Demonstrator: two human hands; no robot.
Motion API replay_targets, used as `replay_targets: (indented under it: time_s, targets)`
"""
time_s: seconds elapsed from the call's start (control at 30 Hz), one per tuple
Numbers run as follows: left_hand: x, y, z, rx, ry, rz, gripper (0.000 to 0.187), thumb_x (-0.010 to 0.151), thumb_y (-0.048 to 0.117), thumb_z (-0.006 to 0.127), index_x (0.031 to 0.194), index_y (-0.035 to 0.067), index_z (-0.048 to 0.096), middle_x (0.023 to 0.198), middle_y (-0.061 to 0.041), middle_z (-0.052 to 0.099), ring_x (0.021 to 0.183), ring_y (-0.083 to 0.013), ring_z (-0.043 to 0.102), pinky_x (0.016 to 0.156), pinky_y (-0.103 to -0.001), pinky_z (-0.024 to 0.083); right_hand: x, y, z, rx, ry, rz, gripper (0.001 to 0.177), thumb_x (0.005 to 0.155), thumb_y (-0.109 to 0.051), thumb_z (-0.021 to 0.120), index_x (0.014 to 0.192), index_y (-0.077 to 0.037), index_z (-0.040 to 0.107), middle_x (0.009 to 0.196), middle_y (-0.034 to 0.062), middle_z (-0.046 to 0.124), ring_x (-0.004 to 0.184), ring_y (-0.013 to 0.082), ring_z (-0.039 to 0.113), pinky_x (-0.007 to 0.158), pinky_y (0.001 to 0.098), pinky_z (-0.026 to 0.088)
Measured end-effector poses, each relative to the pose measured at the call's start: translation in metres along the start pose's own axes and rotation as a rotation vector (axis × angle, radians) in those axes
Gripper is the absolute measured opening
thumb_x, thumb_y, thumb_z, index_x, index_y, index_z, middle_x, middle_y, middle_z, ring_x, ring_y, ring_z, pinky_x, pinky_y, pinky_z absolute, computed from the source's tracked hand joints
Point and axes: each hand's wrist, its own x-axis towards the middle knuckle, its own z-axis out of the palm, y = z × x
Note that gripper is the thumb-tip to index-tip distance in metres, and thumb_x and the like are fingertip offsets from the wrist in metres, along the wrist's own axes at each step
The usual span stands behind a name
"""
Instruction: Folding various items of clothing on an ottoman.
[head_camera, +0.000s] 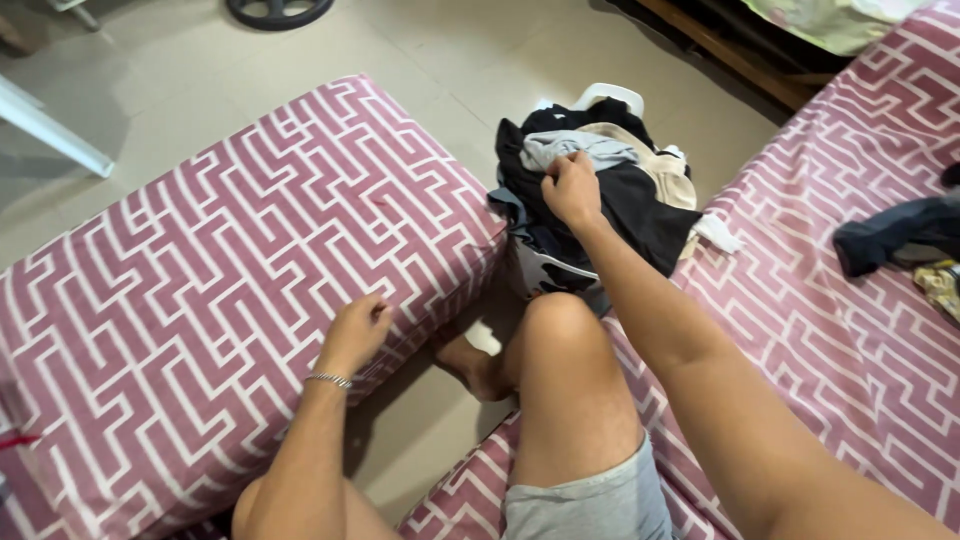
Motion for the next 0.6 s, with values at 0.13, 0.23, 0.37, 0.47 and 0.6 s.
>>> replay_targets:
  time_s: [0.13, 0.23, 0.37, 0.47, 0.6]
  targets:
    - [-0.001, -0.001, -0.01, 0.01, 0.014, -0.066, 0.023, 0.093, 0.023, 0.067, 0.102, 0.003, 0.073, 0.089, -0.013, 0.075, 0.078, -0.0223, 0.071, 0.074, -0.038, 0.055, -0.021, 0.028, -0.004, -0.166, -0.006, 0.107, 0.036, 0.082, -0.021, 0.073, 0.112, -0.002, 0.067, 0.127, 0.0238, 0.056, 0.12, 0.0414, 0.054, 0.098, 0.0502, 0.047]
    - [-0.002, 0.01, -0.021, -0.011, 0.006, -0.189, 0.023, 0.096, 0.022, 0.063, 0.099, 0.002, 0.073, 0.082, -0.013, 0.076, 0.073, -0.0218, 0.072, 0.073, -0.037, 0.056, -0.045, 0.052, 0.014, -0.213, -0.118, 0.171, 0.062, 0.081, -0.026, 0.075, 0.135, -0.002, 0.055, 0.139, 0.0241, 0.05, 0.129, 0.041, 0.049, 0.104, 0.0508, 0.044]
    - [-0.002, 0.016, -0.019, 0.022, -0.015, -0.174, 0.023, 0.097, 0.023, 0.063, 0.101, 0.003, 0.073, 0.084, -0.012, 0.076, 0.076, -0.0217, 0.071, 0.074, -0.038, 0.056, -0.052, 0.05, 0.013, -0.267, -0.275, 0.126, 0.081, 0.078, -0.032, 0.077, 0.147, -0.004, 0.045, 0.15, 0.0245, 0.042, 0.139, 0.0392, 0.041, 0.113, 0.0498, 0.037]
    - [-0.006, 0.022, -0.015, 0.04, -0.046, -0.158, 0.023, 0.097, 0.024, 0.063, 0.102, 0.004, 0.073, 0.086, -0.011, 0.076, 0.077, -0.0214, 0.071, 0.075, -0.037, 0.056, -0.054, 0.059, 0.011, -0.274, -0.329, 0.128, 0.08, 0.08, -0.034, 0.075, 0.148, -0.005, 0.046, 0.153, 0.0242, 0.041, 0.14, 0.0384, 0.041, 0.113, 0.048, 0.037]
    - [-0.009, 0.027, -0.016, 0.083, -0.079, -0.171, 0.024, 0.098, 0.025, 0.062, 0.101, 0.003, 0.072, 0.084, -0.012, 0.075, 0.076, -0.0232, 0.07, 0.075, -0.038, 0.055, -0.061, 0.066, 0.007, -0.184, -0.258, 0.144, 0.063, 0.084, -0.029, 0.069, 0.142, -0.007, 0.059, 0.15, 0.0184, 0.052, 0.136, 0.0341, 0.051, 0.11, 0.0448, 0.045]
